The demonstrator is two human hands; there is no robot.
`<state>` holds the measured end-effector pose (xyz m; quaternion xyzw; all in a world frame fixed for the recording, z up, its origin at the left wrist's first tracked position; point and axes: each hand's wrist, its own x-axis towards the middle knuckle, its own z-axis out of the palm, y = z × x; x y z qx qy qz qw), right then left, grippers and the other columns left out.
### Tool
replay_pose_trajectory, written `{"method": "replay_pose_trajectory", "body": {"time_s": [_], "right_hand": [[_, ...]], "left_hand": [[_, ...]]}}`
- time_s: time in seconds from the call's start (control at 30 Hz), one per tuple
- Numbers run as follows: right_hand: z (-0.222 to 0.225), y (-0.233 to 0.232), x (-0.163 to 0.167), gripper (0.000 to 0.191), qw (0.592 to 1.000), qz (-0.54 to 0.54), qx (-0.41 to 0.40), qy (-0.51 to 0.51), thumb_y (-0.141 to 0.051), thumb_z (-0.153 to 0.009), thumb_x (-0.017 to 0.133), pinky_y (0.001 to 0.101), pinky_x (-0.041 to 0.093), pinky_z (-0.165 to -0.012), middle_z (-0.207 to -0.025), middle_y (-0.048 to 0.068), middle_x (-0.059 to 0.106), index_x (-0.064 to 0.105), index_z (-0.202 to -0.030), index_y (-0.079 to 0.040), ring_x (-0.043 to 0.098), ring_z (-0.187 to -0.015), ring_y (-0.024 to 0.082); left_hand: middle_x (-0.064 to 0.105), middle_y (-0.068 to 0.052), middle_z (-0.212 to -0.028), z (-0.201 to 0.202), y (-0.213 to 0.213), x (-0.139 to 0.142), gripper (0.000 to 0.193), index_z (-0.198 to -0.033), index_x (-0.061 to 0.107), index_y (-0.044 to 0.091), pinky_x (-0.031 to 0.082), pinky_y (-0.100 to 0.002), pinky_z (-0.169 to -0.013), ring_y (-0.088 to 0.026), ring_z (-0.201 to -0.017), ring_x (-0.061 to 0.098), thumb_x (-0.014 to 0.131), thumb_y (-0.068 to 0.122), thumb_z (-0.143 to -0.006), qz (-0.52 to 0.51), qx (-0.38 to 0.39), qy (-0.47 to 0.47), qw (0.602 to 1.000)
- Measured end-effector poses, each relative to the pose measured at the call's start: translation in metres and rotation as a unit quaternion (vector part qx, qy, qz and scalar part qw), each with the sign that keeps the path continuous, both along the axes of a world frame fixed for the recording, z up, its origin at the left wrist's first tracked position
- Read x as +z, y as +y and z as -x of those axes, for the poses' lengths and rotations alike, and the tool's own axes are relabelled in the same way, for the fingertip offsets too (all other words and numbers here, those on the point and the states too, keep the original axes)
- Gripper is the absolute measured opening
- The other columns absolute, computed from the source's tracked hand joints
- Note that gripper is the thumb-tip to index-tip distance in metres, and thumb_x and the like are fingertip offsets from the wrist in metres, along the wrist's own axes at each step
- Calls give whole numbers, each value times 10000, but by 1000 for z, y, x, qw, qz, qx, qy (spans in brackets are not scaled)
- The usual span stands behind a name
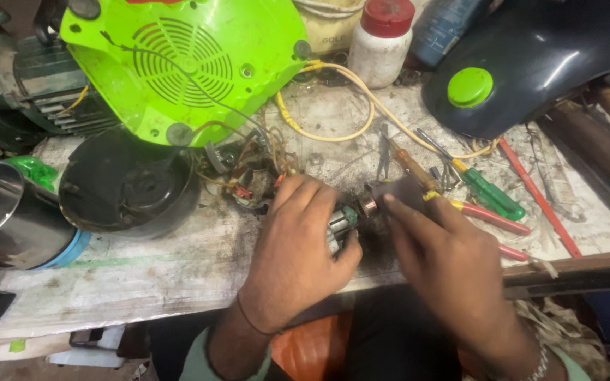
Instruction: The person works on a disassembled blender motor at a cluttered workbench. They first handle the motor housing and armature with a screwdriver, separate the armature from the housing, then repeatedly rub the copper commutator with a sanding block, rotating the armature to sand its surface.
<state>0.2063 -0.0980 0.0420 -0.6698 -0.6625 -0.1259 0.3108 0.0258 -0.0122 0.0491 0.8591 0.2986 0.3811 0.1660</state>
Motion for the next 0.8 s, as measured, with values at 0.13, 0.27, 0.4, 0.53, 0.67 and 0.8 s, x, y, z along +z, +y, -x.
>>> {"method": "replay_pose_trajectory", "body": {"time_s": [0.13, 0.27, 0.4, 0.53, 0.67, 0.8], "right_hand": [[-2, -7, 0, 324, 1000, 23, 4, 4, -134, -819, 785, 423, 500, -506, -822, 120, 650, 778, -1143, -130, 651, -591, 317], [1, 3, 1, 338, 1000, -17, 11, -1, -130, -851, 773, 421, 503, -531, -839, 140, 633, 774, -1189, -112, 650, -619, 320], [4, -2, 8, 308, 1000, 20, -6, 4, -152, -836, 790, 424, 502, -501, -799, 132, 642, 785, -1143, -131, 651, -576, 318], [4, -6, 10, 319, 1000, 22, 2, 1, -149, -833, 783, 420, 504, -507, -820, 135, 646, 781, -1151, -123, 655, -586, 318], [4, 0, 4, 308, 1000, -14, 0, -1, -150, -860, 780, 425, 505, -530, -823, 140, 639, 783, -1167, -122, 654, -612, 329], [2, -3, 4, 313, 1000, 17, -7, 0, -159, -829, 785, 429, 509, -522, -828, 132, 655, 782, -1140, -129, 661, -617, 333]], "left_hand": [[659, -219, -1064, -1, -1, -2, 394, -1040, 679, -79, 475, -477, -1023, -406, -1159, 569, 769, 169, -747, -20, 7, -4, 1000], [665, -216, -1092, -1, -1, -1, 419, -1062, 688, -84, 466, -474, -1045, -407, -1186, 561, 771, 178, -746, -31, 11, 0, 999], [649, -214, -1122, -2, -1, 1, 427, -1068, 689, -85, 463, -465, -1043, -397, -1199, 557, 784, 183, -749, -25, 10, 1, 1000], [624, -220, -1118, 0, -2, 4, 482, -1078, 667, -54, 456, -465, -1020, -398, -1163, 548, 833, 213, -713, 21, 11, 21, 1000], [633, -217, -1134, 1, -1, 3, 550, -1176, 626, -42, 451, -474, -1040, -408, -1193, 543, 823, 189, -717, 8, 7, 13, 1000], [636, -243, -1148, -2, 0, 0, 564, -1200, 595, -81, 448, -485, -1046, -407, -1208, 545, 798, 176, -741, -11, 8, 20, 1000]]}}
